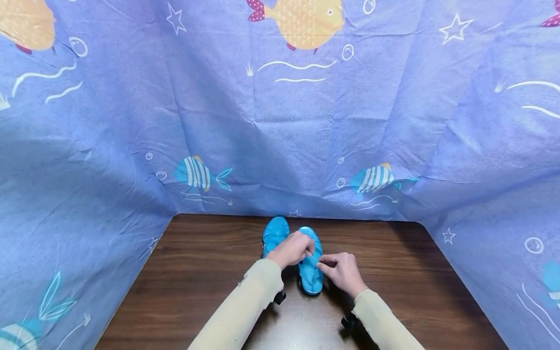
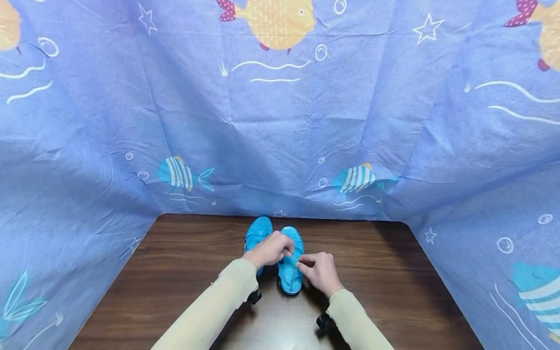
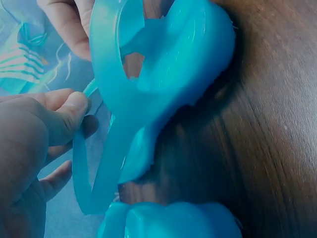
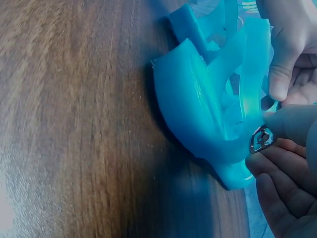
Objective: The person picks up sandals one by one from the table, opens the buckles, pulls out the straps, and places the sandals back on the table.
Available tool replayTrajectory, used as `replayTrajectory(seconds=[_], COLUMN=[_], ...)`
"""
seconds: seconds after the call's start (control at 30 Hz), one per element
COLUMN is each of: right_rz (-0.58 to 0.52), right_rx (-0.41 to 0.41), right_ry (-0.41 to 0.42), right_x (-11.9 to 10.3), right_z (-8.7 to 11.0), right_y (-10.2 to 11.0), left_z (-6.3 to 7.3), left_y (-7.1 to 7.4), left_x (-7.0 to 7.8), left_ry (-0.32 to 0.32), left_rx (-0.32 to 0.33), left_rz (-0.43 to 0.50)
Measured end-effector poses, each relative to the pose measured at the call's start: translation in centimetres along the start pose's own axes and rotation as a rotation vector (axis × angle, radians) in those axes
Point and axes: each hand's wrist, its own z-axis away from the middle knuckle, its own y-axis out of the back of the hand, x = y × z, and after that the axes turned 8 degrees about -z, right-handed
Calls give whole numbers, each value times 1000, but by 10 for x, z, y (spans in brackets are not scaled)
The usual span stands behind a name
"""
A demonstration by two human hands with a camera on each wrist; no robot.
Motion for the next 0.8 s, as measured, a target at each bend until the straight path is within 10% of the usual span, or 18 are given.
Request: replayTrajectory(seconds=[0.47, 0.8], right_rz=[-8, -7], right_rx=[-29, -17], right_ry=[-40, -43], right_x=[-4, -3], right_z=[0, 0], right_y=[0, 1], left_z=[7, 12], left_y=[-1, -6], left_x=[0, 8], left_ry=[-81, -117], left_rx=[-33, -46], left_rz=[-156, -33])
